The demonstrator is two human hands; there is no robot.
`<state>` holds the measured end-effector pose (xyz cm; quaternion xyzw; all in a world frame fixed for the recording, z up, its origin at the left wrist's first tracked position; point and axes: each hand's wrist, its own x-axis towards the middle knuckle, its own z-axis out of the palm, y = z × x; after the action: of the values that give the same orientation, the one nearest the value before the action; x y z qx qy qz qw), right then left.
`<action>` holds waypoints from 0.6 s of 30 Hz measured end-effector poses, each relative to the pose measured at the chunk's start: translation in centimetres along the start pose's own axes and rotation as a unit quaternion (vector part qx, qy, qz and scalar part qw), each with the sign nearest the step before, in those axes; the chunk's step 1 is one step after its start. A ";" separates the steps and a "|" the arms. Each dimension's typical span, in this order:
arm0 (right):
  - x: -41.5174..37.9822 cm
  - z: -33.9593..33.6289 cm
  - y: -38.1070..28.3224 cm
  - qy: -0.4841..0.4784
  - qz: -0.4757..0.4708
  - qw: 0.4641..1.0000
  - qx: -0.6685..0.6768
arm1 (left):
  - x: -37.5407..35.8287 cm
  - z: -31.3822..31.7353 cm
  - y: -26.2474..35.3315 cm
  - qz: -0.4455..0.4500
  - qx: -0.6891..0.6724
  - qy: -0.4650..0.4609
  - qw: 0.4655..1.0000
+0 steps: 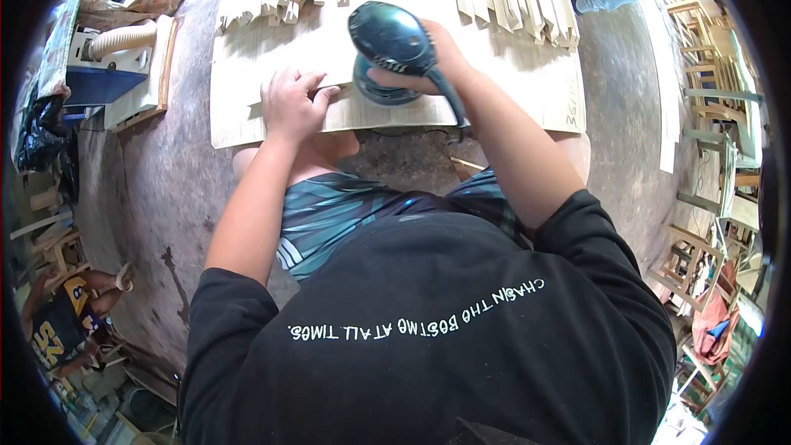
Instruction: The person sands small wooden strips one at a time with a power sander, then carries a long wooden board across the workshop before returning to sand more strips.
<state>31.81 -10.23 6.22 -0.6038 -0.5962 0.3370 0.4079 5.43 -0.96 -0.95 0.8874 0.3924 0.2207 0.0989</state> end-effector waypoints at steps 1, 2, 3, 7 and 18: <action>0.4 0.9 0.0 0.007 -0.022 1.000 0.007 | 0.1 0.1 0.0 0.002 -0.001 0.000 1.000; 0.8 1.6 0.0 0.012 -0.041 0.999 -0.004 | 0.1 0.1 0.0 0.003 -0.001 -0.001 1.000; 0.9 1.7 0.1 0.004 -0.037 0.999 0.000 | 0.0 0.0 -0.1 0.002 -0.001 -0.001 1.000; 0.8 0.9 -0.1 -0.034 0.017 0.997 0.064 | -0.1 0.0 -0.3 0.008 -0.008 0.003 1.000; -0.9 -1.3 0.4 -0.030 0.087 0.996 0.000 | 0.5 0.6 0.5 0.024 -0.061 -0.027 0.998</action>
<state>33.09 -11.19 6.41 -0.6428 -0.5533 0.3894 0.3593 6.36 -0.95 -1.15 0.8945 0.3542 0.2224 0.1576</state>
